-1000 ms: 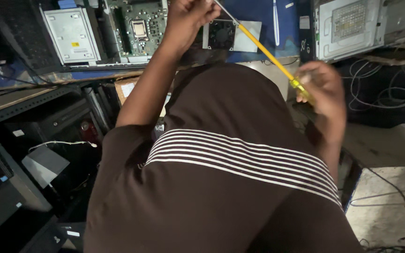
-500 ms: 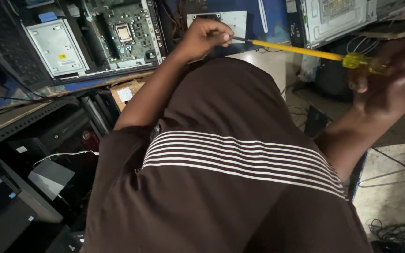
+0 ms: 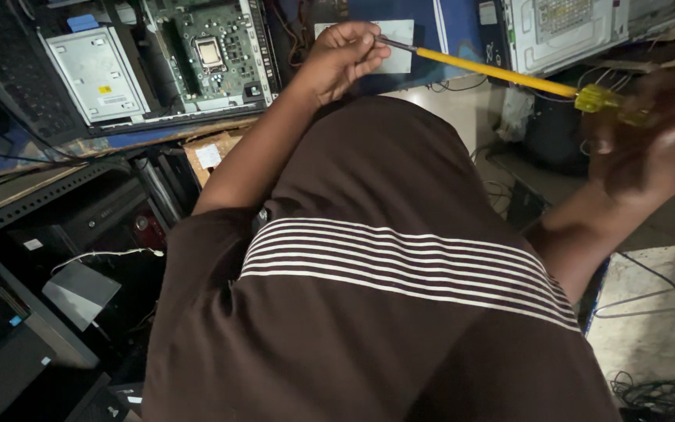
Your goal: The person works at a cluttered repair bench on an open desktop computer case, using a yellow-handled screwdriver to unscrew and reposition parts inside the chassis. They hold the case steady with one hand while driving screws and adjusting internal components such as the fan and panels.
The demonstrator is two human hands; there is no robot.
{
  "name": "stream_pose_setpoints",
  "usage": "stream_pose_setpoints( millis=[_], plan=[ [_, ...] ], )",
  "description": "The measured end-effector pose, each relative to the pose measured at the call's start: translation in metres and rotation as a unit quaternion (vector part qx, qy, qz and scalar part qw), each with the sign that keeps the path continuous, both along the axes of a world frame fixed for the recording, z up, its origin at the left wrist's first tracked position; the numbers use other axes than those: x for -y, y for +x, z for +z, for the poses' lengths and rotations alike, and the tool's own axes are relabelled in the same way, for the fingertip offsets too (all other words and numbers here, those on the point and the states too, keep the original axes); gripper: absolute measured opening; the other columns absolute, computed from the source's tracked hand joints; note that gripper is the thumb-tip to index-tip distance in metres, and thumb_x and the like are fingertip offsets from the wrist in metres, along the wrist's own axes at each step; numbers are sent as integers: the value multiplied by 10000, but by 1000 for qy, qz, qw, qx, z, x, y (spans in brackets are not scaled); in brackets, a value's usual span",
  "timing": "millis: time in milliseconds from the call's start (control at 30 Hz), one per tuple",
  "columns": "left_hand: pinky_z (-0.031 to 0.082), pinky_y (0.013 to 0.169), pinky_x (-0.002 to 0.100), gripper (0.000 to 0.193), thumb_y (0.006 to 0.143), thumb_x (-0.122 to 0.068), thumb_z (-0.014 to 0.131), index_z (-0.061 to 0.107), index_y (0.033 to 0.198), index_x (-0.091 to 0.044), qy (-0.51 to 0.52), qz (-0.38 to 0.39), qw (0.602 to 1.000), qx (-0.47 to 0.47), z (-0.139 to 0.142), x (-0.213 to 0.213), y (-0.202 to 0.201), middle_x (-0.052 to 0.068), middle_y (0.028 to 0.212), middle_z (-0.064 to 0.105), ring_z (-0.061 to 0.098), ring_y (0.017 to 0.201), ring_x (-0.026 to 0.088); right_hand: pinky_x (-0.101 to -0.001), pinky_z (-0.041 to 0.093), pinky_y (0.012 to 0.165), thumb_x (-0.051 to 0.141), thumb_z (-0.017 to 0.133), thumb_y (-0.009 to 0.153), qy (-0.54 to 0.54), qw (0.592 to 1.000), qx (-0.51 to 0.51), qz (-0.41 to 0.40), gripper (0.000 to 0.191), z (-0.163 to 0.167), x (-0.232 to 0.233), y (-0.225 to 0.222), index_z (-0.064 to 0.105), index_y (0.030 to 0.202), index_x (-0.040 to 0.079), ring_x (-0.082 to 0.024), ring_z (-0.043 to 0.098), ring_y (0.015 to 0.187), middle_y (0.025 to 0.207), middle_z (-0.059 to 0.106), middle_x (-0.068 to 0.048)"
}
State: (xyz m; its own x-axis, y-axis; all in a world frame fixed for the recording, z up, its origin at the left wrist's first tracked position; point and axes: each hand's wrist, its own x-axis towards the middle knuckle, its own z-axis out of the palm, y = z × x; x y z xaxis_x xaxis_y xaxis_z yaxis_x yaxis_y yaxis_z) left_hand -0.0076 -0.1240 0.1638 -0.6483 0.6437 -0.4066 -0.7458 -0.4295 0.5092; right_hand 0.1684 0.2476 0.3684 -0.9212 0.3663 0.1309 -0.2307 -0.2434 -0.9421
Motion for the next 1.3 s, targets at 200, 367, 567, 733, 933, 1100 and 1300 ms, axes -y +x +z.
stream_pose_setpoints(
  millis=[200, 367, 567, 733, 933, 1100, 1300],
  plan=[
    [622, 927, 308, 174, 1058, -64, 639, 670, 1220, -6, 78, 24, 996, 31, -2, 1, 2, 138, 1121, 747, 749, 1087, 227, -340, 375, 545, 349, 585, 1200, -9, 1000, 5, -9, 343, -6, -4, 5, 438, 1166, 41, -183, 384, 602, 988, 460, -132],
    [625, 938, 307, 192, 1065, -81, 639, 658, 1244, -12, 84, 41, 995, 31, -4, 0, 4, 135, 1135, 741, 747, 1091, 224, -338, 377, 534, 391, 586, 1180, 5, 1000, 2, -7, 367, -6, -2, 5, 449, 1185, 50, -180, 404, 551, 972, 454, -117],
    [621, 929, 307, 200, 1069, -71, 636, 644, 1264, -30, 77, 92, 992, 28, -9, -6, 8, 139, 1148, 735, 744, 1106, 228, -308, 353, 499, 403, 533, 1202, 34, 997, 17, -60, 393, -13, 6, 0, 504, 1353, 41, -179, 413, 607, 1069, 539, -117],
    [615, 951, 311, 201, 1075, -74, 626, 636, 1274, -46, 109, 124, 986, 26, -13, -7, 8, 121, 1182, 725, 728, 1131, 217, -308, 356, 486, 394, 518, 1218, -71, 995, 5, -75, 340, -23, 14, -6, 518, 1307, 66, -197, 469, 549, 1007, 570, -100],
    [603, 947, 316, 200, 1051, -79, 646, 660, 1247, -45, 79, 127, 989, 2, -9, -5, 7, 102, 1136, 723, 728, 1085, 198, -330, 360, 538, 332, 491, 1267, -85, 992, 21, -87, 297, -24, 17, -7, 498, 1290, 36, -225, 479, 574, 1023, 560, -129],
    [581, 920, 316, 172, 1039, -61, 712, 713, 1205, -15, 13, 98, 994, -42, 3, -2, 5, 90, 1057, 733, 709, 980, 166, -314, 352, 507, 367, 496, 1245, -54, 995, 17, -83, 330, -24, 15, -8, 497, 1303, 42, -218, 469, 543, 1032, 559, -135],
    [605, 886, 321, 204, 998, -45, 736, 702, 1196, -6, -39, 37, 996, -74, 13, 11, -4, 96, 1049, 752, 728, 962, 171, -322, 335, 529, 389, 533, 1251, -82, 993, 20, -85, 401, -24, 7, -7, 496, 1309, -6, -214, 412, 534, 1035, 533, -149]
  ],
)
